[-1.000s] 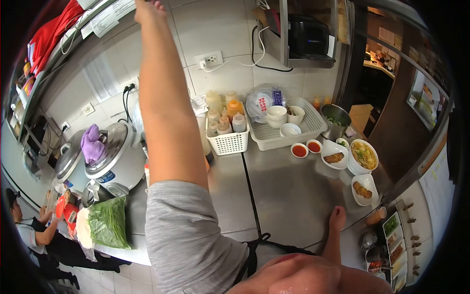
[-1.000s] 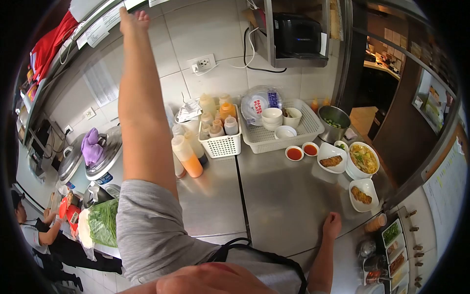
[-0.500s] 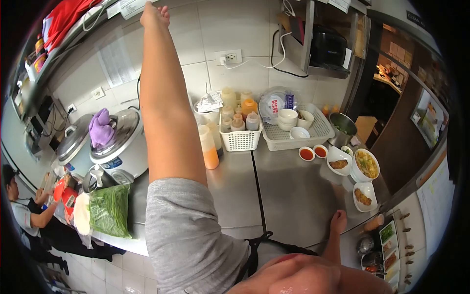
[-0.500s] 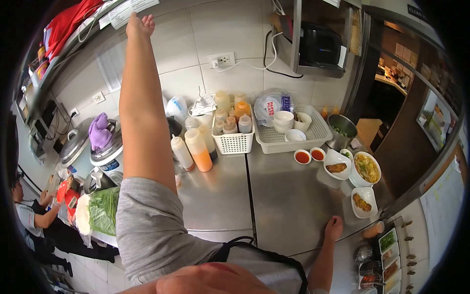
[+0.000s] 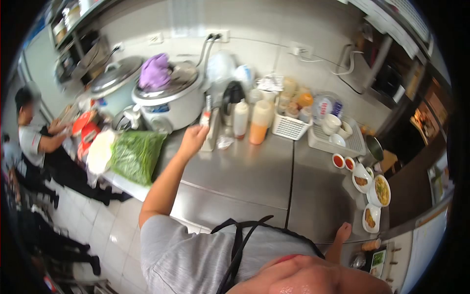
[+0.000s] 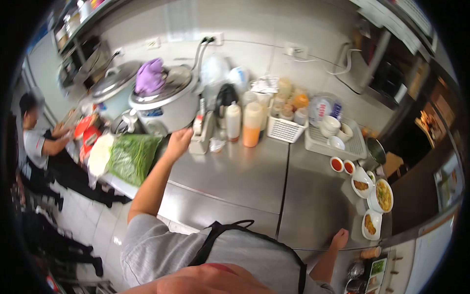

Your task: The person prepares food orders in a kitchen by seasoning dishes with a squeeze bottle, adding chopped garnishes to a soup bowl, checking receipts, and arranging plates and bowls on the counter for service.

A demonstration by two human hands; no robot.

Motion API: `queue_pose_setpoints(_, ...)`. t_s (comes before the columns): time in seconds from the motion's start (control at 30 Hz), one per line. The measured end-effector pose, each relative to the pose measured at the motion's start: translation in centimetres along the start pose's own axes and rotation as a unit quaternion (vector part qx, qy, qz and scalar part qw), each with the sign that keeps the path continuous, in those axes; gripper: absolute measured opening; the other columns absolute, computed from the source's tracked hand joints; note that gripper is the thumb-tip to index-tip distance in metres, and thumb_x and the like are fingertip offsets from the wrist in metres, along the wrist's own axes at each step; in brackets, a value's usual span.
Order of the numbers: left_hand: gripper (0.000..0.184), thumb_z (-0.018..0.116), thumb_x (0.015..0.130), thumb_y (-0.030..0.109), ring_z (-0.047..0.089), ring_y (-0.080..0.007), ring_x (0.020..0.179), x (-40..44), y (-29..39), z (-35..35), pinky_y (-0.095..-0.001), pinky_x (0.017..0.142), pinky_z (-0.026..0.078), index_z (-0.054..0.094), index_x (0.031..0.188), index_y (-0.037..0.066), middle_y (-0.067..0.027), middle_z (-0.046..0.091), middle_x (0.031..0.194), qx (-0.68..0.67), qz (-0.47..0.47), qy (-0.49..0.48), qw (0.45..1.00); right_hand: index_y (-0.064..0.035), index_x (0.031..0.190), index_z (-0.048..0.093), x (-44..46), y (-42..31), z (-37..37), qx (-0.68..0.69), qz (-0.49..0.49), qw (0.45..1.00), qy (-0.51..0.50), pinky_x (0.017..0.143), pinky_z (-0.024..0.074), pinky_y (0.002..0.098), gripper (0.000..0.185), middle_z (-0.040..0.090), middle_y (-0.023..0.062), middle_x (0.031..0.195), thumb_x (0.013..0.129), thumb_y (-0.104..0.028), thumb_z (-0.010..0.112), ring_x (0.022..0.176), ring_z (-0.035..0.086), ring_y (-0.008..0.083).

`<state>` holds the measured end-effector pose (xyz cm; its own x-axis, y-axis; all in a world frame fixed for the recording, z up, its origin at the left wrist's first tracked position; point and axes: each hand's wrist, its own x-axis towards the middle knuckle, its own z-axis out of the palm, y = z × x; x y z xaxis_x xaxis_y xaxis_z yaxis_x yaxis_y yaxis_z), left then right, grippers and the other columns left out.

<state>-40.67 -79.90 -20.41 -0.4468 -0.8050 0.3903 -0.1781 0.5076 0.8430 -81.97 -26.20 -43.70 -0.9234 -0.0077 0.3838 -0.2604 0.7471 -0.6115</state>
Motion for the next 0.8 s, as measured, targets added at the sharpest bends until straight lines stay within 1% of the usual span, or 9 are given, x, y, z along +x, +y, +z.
queue_pose_setpoints(0.13, 0.032, 0.047, 0.081, 0.028, 0.029, -0.0043, 0.039, -13.7, -6.7, -6.9, -0.0208, 0.035, 0.022, 0.04, 0.054, 0.012, 0.0053, 0.031, 0.046, -0.176, -0.254, 0.171, 0.936, 0.0, 0.068, 0.049, -1.8, -1.4, 0.2, 0.181, 0.104, 0.975, -0.07, 0.056, 0.0376, 0.0337, 0.026, 0.05, 0.009, 0.062, 0.078, -0.023, 0.046, 0.056, 0.047, 0.0222)
queue_pose_setpoints(0.2, 0.03, 0.046, 0.081, 0.029, 0.028, -0.0054, 0.035, -19.9, -8.7, -10.0, -0.0209, 0.033, 0.021, 0.039, 0.056, 0.014, 0.0048, 0.031, 0.044, -0.159, -0.302, 0.299, 0.891, -0.0029, 0.065, 0.046, -3.0, -4.3, 1.3, 0.307, 0.135, 0.938, -0.088, 0.05, 0.036, 0.0268, 0.026, 0.045, 0.0025, 0.058, 0.08, -0.024, 0.046, 0.053, 0.043, 0.0129)
queue_pose_setpoints(0.23, 0.03, 0.045, 0.082, 0.029, 0.029, -0.0053, 0.035, -22.9, -10.1, -11.8, -0.02, 0.032, 0.021, 0.038, 0.058, 0.014, 0.004, 0.031, 0.044, -0.251, -0.336, 0.33, 0.846, -0.005, 0.066, 0.046, -3.7, -6.0, 2.0, 0.382, 0.141, 0.905, -0.127, 0.049, 0.035, 0.0239, 0.023, 0.044, 0.0002, 0.058, 0.08, -0.023, 0.046, 0.053, 0.042, 0.0095)
queue_pose_setpoints(0.3, 0.03, 0.043, 0.083, 0.029, 0.03, -0.0047, 0.035, -26.4, -10.4, -14.5, -0.0189, 0.031, 0.021, 0.037, 0.058, 0.014, 0.0038, 0.032, 0.044, -0.225, -0.33, 0.352, 0.847, -0.0091, 0.069, 0.046, -4.8, -10.1, 4.0, 0.501, 0.159, 0.827, -0.2, 0.046, 0.034, 0.0184, 0.015, 0.043, -0.0023, 0.059, 0.081, -0.019, 0.048, 0.054, 0.041, 0.0045)
queue_pose_setpoints(0.4, 0.023, 0.043, 0.083, 0.025, 0.031, -0.0035, 0.037, -29.6, -10.8, -18.3, -0.0178, 0.032, 0.023, 0.04, 0.064, 0.012, 0.0037, 0.036, 0.05, -0.204, -0.315, 0.393, 0.839, -0.0052, 0.071, 0.048, -8.2, -20.0, 6.1, 0.476, 0.072, 0.843, -0.24, 0.045, 0.0344, 0.0186, 0.016, 0.045, -0.0013, 0.062, 0.081, -0.018, 0.047, 0.052, 0.041, 0.0054)
queue_pose_setpoints(0.5, 0.017, 0.042, 0.081, 0.017, 0.037, -0.0045, 0.047, -30.6, -8.8, -22.1, -0.0164, 0.039, 0.031, 0.05, 0.095, 0.01, 0.0027, 0.04, 0.057, -0.141, -0.291, 0.383, 0.865, -0.0048, 0.068, 0.048, -13.7, -30.1, 7.1, 0.401, 0.012, 0.868, -0.291, 0.045, 0.0327, 0.0185, 0.016, 0.044, -0.0004, 0.059, 0.08, -0.016, 0.048, 0.051, 0.04, 0.0058)
queue_pose_setpoints(0.63, 0.03, 0.043, 0.08, 0.013, 0.045, -0.0088, 0.058, -36.4, -6.2, -29.4, -0.0218, 0.051, 0.04, 0.043, 0.11, 0.007, -0.0032, 0.049, 0.068, -0.045, -0.292, 0.308, 0.904, -0.0047, 0.065, 0.048, -25.5, -39.9, 9.7, 0.413, -0.056, 0.743, -0.523, 0.046, 0.034, 0.0206, 0.02, 0.043, 0.0004, 0.055, 0.08, -0.019, 0.048, 0.049, 0.041, 0.0075)
queue_pose_setpoints(0.77, 0.029, 0.045, 0.079, 0.01, 0.046, -0.0087, 0.06, -47.8, -2.8, -36.8, -0.0218, 0.055, 0.041, 0.043, 0.107, 0.003, -0.0037, 0.05, 0.071, 0.076, -0.316, 0.423, 0.846, -0.0033, 0.064, 0.049, -44.0, -48.1, 8.7, 0.293, -0.227, 0.585, -0.722, 0.048, 0.0372, 0.0228, 0.023, 0.048, 0.0034, 0.053, 0.08, -0.019, 0.049, 0.051, 0.045, 0.0091)
queue_pose_setpoints(0.8, 0.029, 0.046, 0.079, 0.01, 0.046, -0.0085, 0.06, -50.2, -1.9, -38.6, -0.0218, 0.056, 0.041, 0.043, 0.107, 0.003, -0.0036, 0.05, 0.071, 0.101, -0.315, 0.46, 0.824, -0.0025, 0.064, 0.05, -48.8, -50.1, 8.0, 0.274, -0.281, 0.512, -0.764, 0.049, 0.0382, 0.0233, 0.023, 0.05, 0.0042, 0.054, 0.08, -0.019, 0.049, 0.052, 0.046, 0.0093)
